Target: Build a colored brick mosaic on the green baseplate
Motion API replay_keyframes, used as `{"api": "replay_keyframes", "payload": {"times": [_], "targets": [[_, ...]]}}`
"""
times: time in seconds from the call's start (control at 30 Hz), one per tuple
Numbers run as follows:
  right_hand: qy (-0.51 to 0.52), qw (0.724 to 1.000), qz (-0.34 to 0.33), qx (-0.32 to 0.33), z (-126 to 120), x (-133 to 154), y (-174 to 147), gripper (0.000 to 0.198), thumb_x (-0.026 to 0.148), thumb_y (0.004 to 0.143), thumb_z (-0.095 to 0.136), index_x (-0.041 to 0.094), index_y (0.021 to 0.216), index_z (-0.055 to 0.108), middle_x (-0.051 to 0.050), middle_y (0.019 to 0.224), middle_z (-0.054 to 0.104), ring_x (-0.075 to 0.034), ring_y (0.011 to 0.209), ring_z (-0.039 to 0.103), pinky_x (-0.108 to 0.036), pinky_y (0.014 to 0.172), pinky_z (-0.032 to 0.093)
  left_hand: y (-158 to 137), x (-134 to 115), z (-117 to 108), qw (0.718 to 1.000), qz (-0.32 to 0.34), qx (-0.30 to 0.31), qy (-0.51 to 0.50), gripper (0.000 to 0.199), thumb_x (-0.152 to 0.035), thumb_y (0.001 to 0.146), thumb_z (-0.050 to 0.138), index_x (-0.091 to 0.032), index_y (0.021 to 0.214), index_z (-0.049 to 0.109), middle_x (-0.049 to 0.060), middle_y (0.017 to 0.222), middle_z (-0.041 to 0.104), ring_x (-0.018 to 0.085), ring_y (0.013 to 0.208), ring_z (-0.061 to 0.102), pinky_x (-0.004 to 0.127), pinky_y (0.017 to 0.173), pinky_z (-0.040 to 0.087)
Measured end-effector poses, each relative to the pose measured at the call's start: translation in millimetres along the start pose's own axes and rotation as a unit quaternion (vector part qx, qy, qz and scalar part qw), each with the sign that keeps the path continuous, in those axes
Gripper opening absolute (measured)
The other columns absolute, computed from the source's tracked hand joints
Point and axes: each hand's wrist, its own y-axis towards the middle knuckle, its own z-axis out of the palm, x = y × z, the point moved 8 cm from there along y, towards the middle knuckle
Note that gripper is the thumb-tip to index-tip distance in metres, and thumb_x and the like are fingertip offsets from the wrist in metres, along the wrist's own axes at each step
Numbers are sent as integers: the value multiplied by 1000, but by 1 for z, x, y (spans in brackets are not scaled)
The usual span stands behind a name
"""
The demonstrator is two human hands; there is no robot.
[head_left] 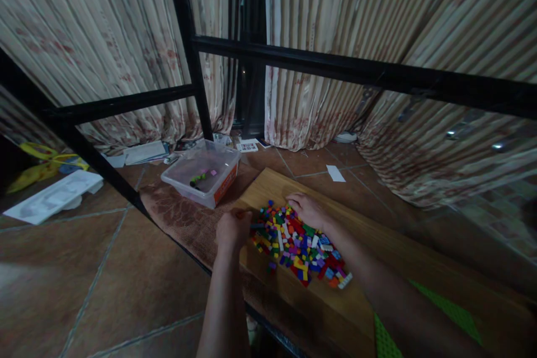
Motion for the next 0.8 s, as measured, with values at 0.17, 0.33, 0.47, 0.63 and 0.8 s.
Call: {"api": "replay_keyframes", "payload": {"times": [0.17,0.33,0.47,0.63,0.8], "targets": [[-10,1000,11,2,1,4,-13,36,30,94,37,19,112,65,-9,111,70,-20,103,64,-32,90,45,-6,-13,4,999,8,33,1,30,-36,77,57,-18,95,73,12,89,73,25,87,66,30,72,44],[-12,1000,-9,1,15,17,10,36,27,94,36,17,114,64,-11,112,69,-22,105,62,-34,92,44,-7,-14,4,1000,10,25,11,31,-37,78,56,-18,95,72,12,90,73,25,86,66,31,70,44],[-6,997,-67,26,33,40,27,32,26,93,42,16,115,63,-11,119,64,-19,111,57,-31,97,40,-4,-10,-1,1000,17,-2,-10,30,-38,76,57,-17,92,72,12,87,73,24,82,66,30,69,44],[-3,991,-118,68,35,52,14,30,26,95,41,19,92,70,-6,99,68,-15,94,61,-27,87,43,0,-7,-13,995,29,-58,-77,31,-42,73,59,-18,88,73,9,80,72,23,77,66,28,64,44],[-5,992,-113,56,29,46,5,30,28,95,40,19,95,69,-7,97,68,-16,91,61,-28,83,44,-3,-7,-22,960,18,-70,-269,42,-46,70,62,-13,94,71,9,77,70,19,68,65,26,59,45]]}}
